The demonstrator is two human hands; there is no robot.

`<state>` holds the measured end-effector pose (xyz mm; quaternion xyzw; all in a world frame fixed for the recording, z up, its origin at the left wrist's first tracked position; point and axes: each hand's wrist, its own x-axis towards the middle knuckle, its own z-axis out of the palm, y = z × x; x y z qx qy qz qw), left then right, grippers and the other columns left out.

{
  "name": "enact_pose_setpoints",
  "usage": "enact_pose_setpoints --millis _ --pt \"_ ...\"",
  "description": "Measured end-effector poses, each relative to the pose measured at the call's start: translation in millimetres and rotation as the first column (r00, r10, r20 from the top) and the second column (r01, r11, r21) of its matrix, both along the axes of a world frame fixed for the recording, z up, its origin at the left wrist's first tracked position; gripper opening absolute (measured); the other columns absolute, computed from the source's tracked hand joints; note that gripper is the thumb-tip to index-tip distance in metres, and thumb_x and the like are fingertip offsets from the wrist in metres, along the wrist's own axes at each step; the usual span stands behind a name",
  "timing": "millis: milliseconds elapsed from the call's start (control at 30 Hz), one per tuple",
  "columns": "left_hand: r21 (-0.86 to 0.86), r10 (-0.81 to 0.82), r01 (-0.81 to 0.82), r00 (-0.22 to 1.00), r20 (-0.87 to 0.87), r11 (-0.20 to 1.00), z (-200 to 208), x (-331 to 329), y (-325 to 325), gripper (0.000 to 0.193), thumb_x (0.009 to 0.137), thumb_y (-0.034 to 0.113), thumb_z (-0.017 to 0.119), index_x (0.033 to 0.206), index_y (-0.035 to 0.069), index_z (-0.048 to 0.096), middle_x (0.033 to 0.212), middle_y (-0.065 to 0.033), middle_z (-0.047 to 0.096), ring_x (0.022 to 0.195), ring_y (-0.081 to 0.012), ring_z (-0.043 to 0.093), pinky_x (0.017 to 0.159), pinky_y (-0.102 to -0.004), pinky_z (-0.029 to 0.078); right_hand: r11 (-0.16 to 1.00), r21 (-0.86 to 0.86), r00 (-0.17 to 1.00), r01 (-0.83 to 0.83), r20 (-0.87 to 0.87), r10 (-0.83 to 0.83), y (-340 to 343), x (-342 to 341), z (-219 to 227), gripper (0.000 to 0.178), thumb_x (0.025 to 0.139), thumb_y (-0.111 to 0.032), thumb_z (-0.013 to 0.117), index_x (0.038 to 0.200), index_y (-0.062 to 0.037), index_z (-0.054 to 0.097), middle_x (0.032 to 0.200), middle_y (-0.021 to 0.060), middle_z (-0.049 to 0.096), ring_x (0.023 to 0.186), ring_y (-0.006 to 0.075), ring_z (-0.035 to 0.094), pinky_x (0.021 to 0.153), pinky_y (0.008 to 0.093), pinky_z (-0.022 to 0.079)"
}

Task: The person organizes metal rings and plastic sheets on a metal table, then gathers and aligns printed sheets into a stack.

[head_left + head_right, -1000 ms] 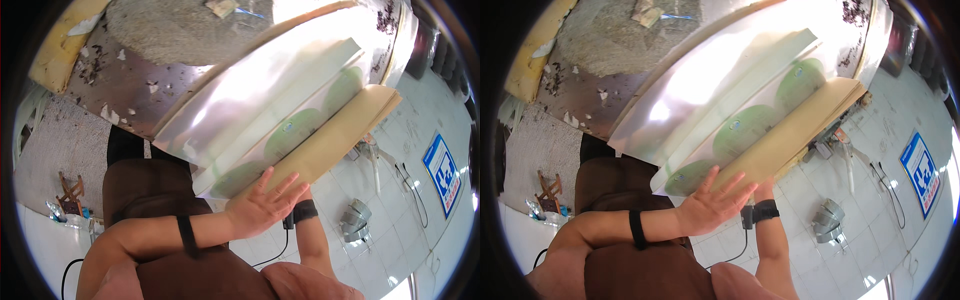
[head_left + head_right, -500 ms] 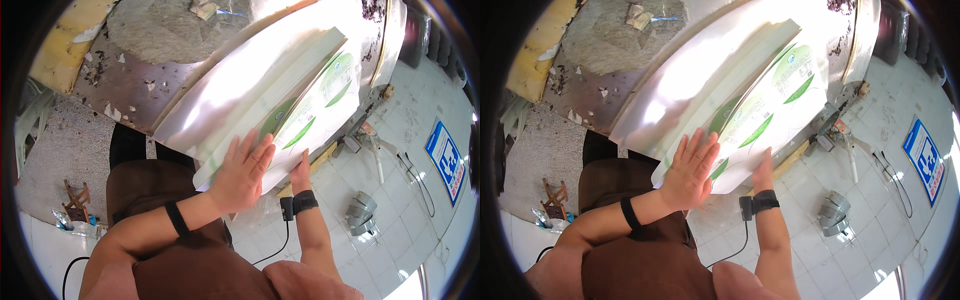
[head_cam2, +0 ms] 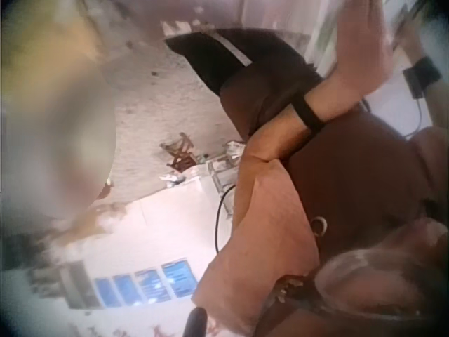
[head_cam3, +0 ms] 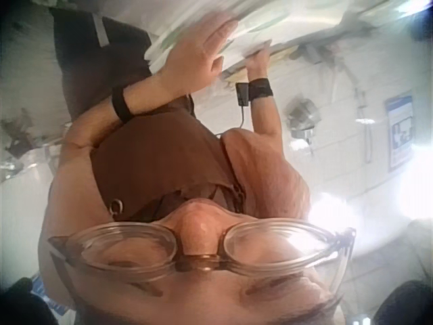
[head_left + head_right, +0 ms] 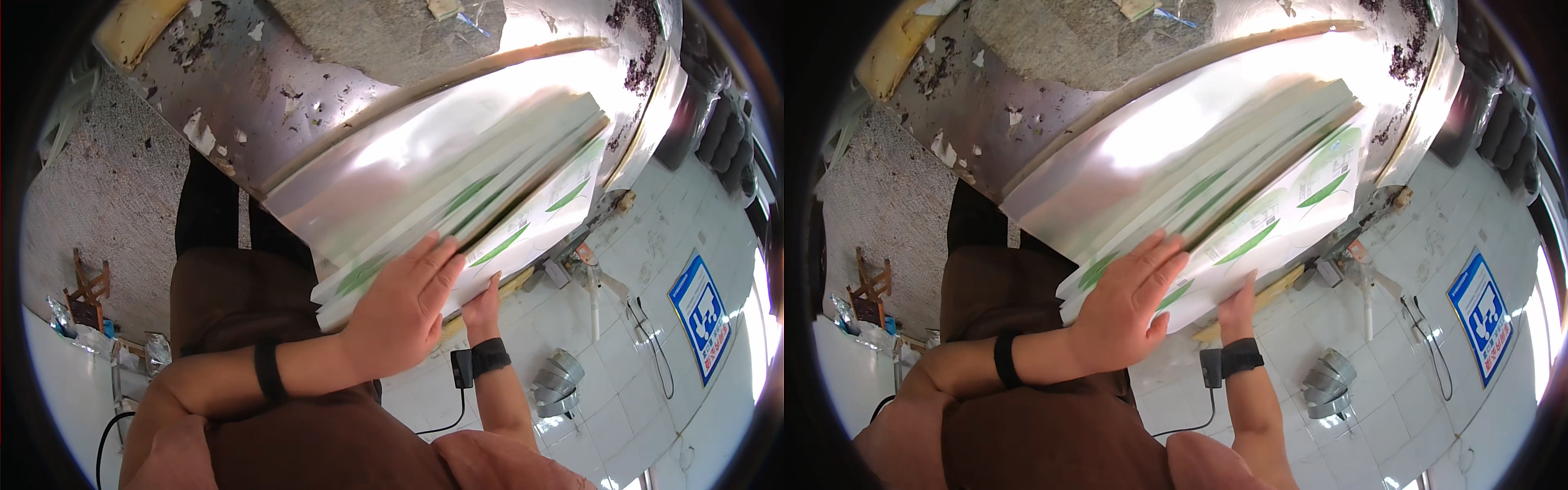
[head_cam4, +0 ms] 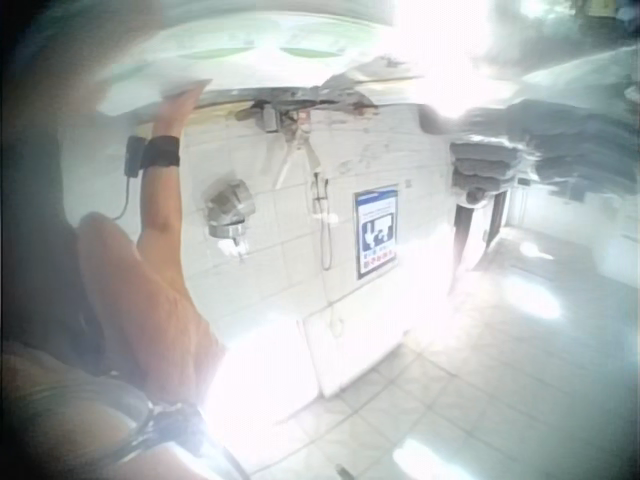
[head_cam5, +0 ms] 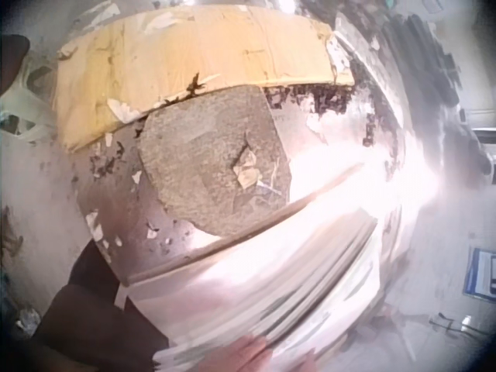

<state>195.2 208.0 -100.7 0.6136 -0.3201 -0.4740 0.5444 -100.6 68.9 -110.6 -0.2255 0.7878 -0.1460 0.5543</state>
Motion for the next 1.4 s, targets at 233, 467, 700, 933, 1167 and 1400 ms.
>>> enact_pose_setpoints --millis 233,467,700,933,1167,1400 --pt "-0.345 -0.081 0.007 0.976 -0.203 0.939 32.6 -31.7 -3.2 0.05 0.071 0.002 0.062 0.119 -0.005 0.049 0.129 -0.021 0.044 0.117 -0.035 0.047 0.091 -0.0393 0.043 0.998 0.058 0.992 -0.028 -0.118 0.034 6.2 -12.1 14.6 0.05 0.095 -0.042 0.039 0.122 -0.0008 0.042 0.119 0.0124 0.051 0.104 0.0247 0.052 0.086 0.0418 0.046" --pt "-0.3 0.021 0.076 0.952 0.305 0.951 46.9 -49.5 -13.1 0.032 0.081 0.012 0.055 0.107 -0.007 0.058 0.117 -0.0215 0.055 0.108 -0.0326 0.055 0.09 -0.0336 0.045 0.999 0.035 0.995 -0.033 -0.091 0.036 6.6 -20.6 20.3 0.051 0.094 -0.042 0.041 0.122 0.0008 0.042 0.118 0.0137 0.051 0.104 0.0253 0.052 0.086 0.0412 0.046" --pt "-0.295 0.021 0.087 0.938 0.345 0.952 53.2 -58.4 -16.2 0.035 0.081 0.013 0.056 0.109 -0.008 0.057 0.118 -0.0217 0.054 0.107 -0.0328 0.055 0.089 -0.0331 0.046 0.999 0.035 0.997 -0.034 -0.072 0.037 9.2 -25.7 18.4 0.053 0.093 -0.042 0.043 0.121 0.0024 0.041 0.118 0.015 0.051 0.104 0.0258 0.052 0.087 0.0406 0.046" --pt "-0.203 -0.084 0.22 0.848 0.523 0.954 65.7 -80.3 -19.5 0.045 0.08 0.02 0.058 0.117 -0.006 0.052 0.125 -0.0212 0.048 0.116 -0.0336 0.047 0.097 -0.0378 0.039 0.999 0.028 0.997 -0.041 -0.066 0.043 11.0 -31.2 20.9 0.055 0.092 -0.042 0.045 0.121 0.0041 0.041 0.118 0.0163 0.051 0.104 0.0263 0.052 0.087 0.0399 0.045" --pt "-0.282 -0.212 0.362 0.87 0.446 0.889 60.9 -118.5 -25.8 0.074 0.071 0.041 0.064 0.127 -0.002 0.045 0.139 -0.0208 0.033 0.134 -0.0327 0.024 0.11 -0.0403 0.021 0.998 0.008 0.996 -0.056 -0.069 0.057 18.4 -41.5 18.1 0.057 0.091 -0.043 0.046 0.12 0.0057 0.04 0.117 0.0176 0.051 0.104 0.0268 0.052 0.087 0.0393 0.045" --pt "-0.26 -0.2 0.443 0.754 0.626 0.858 46.0 -155.5 -33.2 0.065 0.077 0.04 0.057 0.13 0.003 0.044 0.142 -0.016 0.031 0.137 -0.0279 0.019 0.113 -0.0381 0.012 0.996 -0.006 0.993 -0.086 -0.082 0.085 23.3 -53.5 1.0 0.059 0.09 -0.043 0.048 0.12 0.0074 0.04 0.117 0.0189 0.051 0.104 0.0273 0.052 0.087 0.0387 0.044"
